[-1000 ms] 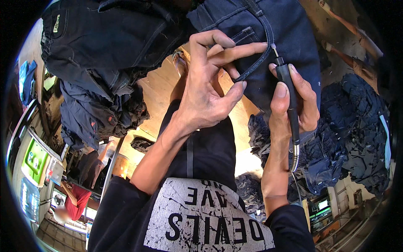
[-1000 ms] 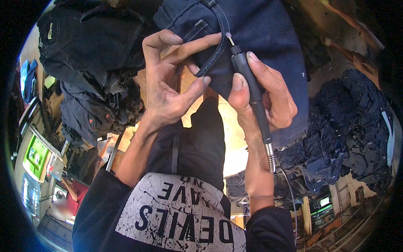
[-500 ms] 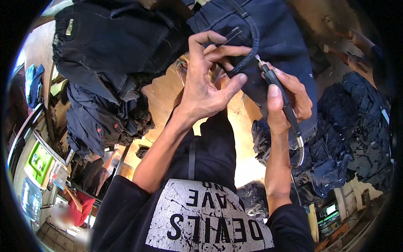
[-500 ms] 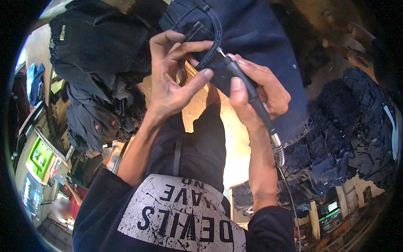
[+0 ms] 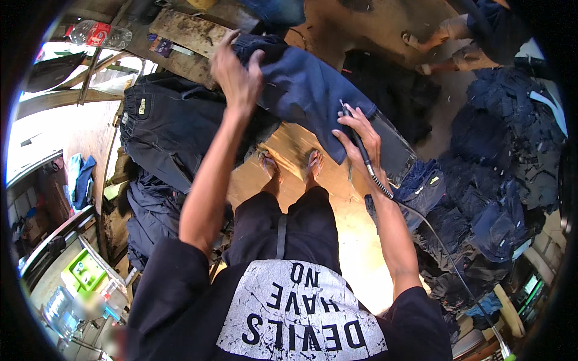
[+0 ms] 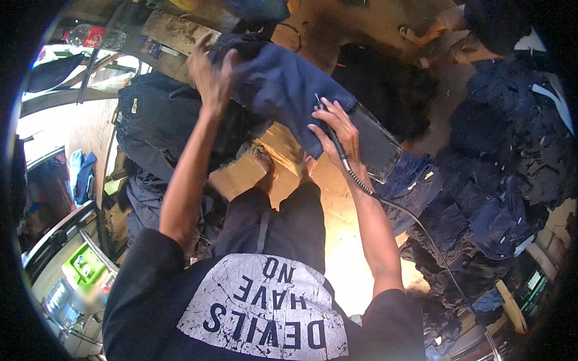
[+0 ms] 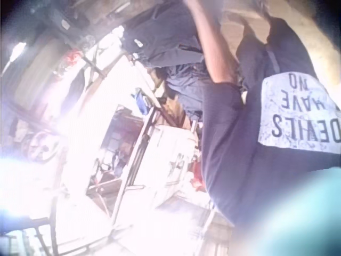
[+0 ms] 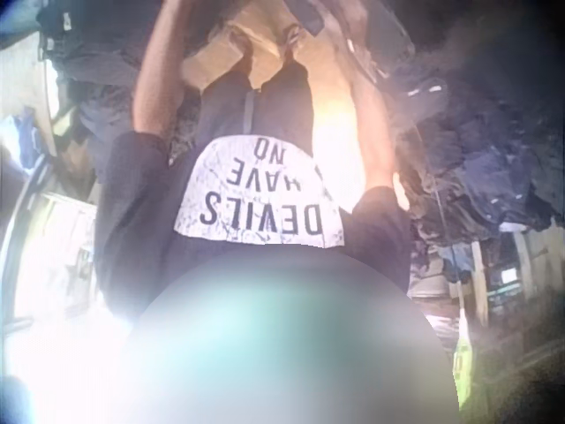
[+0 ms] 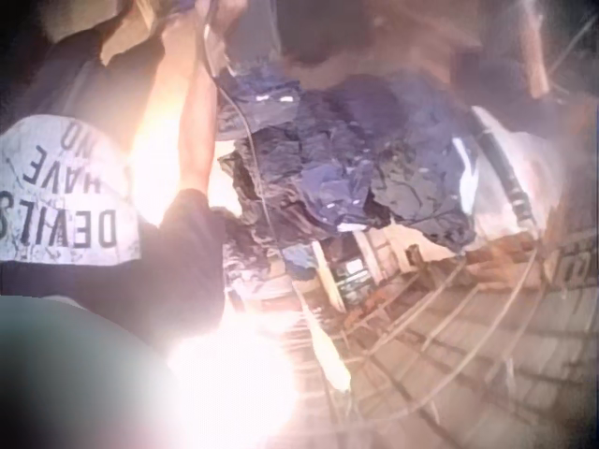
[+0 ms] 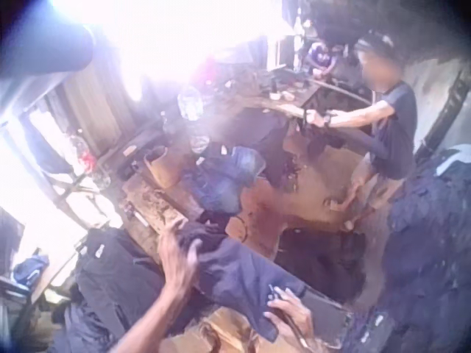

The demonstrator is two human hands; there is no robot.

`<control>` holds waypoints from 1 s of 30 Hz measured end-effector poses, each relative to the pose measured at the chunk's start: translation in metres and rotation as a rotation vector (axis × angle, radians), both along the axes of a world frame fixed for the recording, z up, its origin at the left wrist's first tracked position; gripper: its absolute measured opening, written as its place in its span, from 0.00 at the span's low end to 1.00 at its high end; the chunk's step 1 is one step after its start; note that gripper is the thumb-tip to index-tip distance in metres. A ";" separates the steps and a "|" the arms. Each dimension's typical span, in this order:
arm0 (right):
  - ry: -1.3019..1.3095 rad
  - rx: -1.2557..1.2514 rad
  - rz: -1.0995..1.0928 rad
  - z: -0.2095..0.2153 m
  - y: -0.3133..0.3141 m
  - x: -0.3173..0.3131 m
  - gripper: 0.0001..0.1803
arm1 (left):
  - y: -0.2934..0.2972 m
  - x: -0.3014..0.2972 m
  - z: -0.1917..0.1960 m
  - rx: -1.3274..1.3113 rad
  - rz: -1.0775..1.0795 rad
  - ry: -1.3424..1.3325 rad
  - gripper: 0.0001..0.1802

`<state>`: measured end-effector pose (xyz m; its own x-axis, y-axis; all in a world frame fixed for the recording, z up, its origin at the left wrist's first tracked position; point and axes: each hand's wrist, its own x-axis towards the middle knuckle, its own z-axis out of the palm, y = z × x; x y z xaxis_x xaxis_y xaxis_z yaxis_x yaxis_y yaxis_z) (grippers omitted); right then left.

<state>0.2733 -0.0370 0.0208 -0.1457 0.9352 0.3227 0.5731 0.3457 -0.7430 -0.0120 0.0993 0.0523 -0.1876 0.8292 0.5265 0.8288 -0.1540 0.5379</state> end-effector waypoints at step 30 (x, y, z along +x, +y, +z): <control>0.093 0.026 0.315 -0.019 -0.054 0.116 0.18 | -0.213 0.178 -0.056 -0.586 -0.209 -1.200 0.39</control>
<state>0.3898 -0.0909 0.0015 -0.3955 0.8401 0.3713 0.3649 0.5147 -0.7759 0.1659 -0.1132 -0.0034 -0.1222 0.9429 -0.3098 -0.2051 0.2815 0.9374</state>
